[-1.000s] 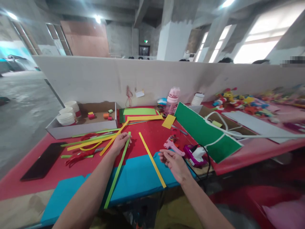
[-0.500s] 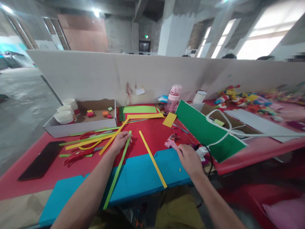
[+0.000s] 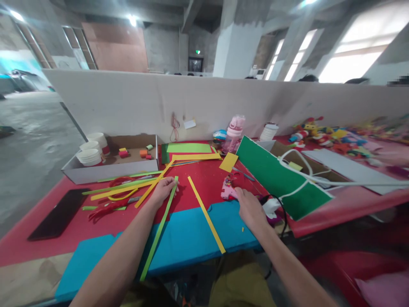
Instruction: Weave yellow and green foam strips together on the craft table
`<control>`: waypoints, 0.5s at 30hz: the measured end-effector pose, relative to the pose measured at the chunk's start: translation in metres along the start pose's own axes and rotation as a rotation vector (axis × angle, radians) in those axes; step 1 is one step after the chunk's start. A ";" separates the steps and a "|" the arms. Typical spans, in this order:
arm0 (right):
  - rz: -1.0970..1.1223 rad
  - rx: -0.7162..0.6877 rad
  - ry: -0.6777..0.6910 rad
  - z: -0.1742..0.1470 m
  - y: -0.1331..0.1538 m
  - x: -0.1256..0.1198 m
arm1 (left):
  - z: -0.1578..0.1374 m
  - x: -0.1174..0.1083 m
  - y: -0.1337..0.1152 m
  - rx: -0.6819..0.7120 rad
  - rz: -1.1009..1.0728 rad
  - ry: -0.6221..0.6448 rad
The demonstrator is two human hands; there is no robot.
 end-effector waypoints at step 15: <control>1.007 0.227 -0.177 0.044 0.036 -0.029 | 0.002 0.000 0.002 -0.016 -0.021 -0.002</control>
Point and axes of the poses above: each hand's wrist, its own z-axis towards the middle knuckle, its own x-axis out of the palm, y = z × x, the point moved 10 cm from there along z, towards the middle knuckle, and after that the axes turned 11 degrees about -y, right-handed, at the moved point
